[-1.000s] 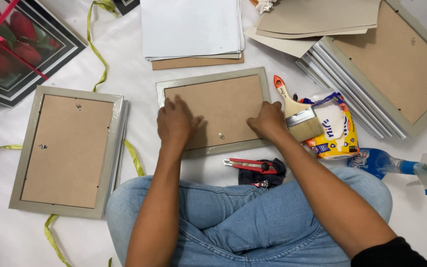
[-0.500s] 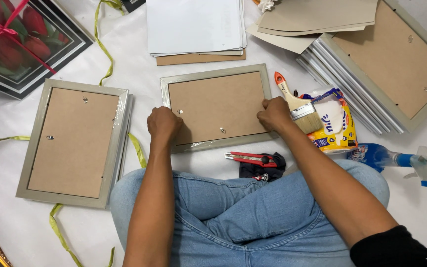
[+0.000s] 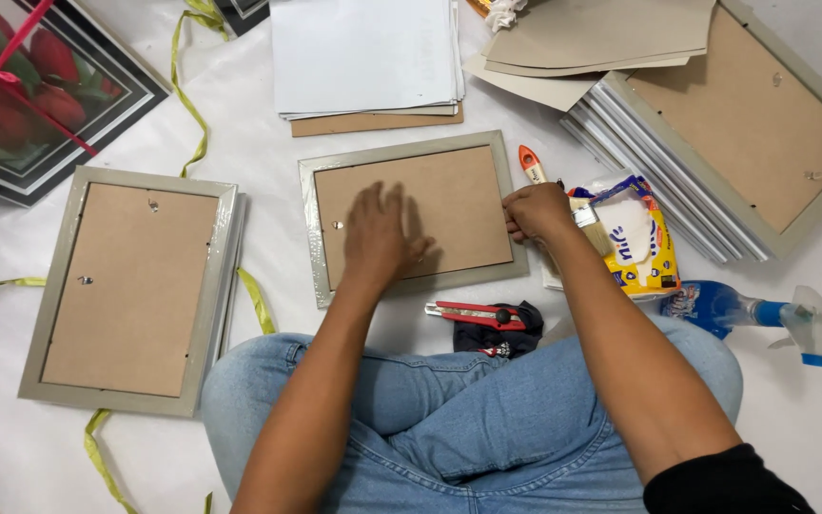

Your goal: Assembling and cleaning picture frames with artwork

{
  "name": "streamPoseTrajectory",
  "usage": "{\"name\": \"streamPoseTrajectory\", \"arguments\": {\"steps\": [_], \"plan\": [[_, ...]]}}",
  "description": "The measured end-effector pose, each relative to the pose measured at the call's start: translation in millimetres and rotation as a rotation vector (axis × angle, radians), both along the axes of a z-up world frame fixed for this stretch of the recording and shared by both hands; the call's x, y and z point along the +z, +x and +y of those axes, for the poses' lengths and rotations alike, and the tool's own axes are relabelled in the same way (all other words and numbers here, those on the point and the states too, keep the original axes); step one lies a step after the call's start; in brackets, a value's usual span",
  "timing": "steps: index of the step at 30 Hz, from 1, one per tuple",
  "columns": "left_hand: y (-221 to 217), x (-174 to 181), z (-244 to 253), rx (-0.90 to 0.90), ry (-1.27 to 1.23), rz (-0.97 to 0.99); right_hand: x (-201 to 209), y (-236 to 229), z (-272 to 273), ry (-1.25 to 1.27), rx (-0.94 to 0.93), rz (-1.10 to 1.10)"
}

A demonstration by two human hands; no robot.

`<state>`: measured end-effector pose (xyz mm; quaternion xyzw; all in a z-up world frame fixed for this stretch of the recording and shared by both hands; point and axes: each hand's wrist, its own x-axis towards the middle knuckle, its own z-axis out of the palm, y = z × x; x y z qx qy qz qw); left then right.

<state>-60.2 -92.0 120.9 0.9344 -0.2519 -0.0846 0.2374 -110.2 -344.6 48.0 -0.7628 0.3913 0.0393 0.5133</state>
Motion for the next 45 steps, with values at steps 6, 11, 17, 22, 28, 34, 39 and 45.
{"name": "streamPoseTrajectory", "arguments": {"steps": [6, 11, 17, 22, 28, 34, 39, 45], "plan": [[-24.6, -36.2, -51.5, -0.369, 0.280, -0.048, 9.1, 1.2, -11.0, 0.145, 0.025, 0.057], [-28.7, -49.6, -56.9, -0.391, 0.379, -0.053, 9.3, -0.2, -12.8, 0.176, 0.030, 0.058], [-27.3, -60.6, -59.5, -0.365, 0.373, -0.075, -22.4, 7.8, -30.2, -0.141, 0.119, 0.133], [-27.6, -46.4, -71.0, -0.245, 0.285, 0.037, -51.0, 16.6, -34.6, -0.459, 0.247, 0.270], [-33.4, -31.2, -100.9, 0.080, 0.096, 0.313, -29.6, 11.8, -29.9, -0.442, 0.307, 0.312], [-28.8, -57.2, -106.5, 0.145, 0.065, 0.235, -11.1, 11.8, -31.4, -0.412, 0.387, 0.283], [-25.4, -48.7, -108.8, 0.211, 0.071, 0.245, -8.2, 13.7, -34.3, -0.368, 0.406, 0.297], [-28.2, -61.7, -122.3, 0.207, 0.097, 0.247, -3.8, 14.3, -32.8, -0.362, 0.417, 0.274]]}}
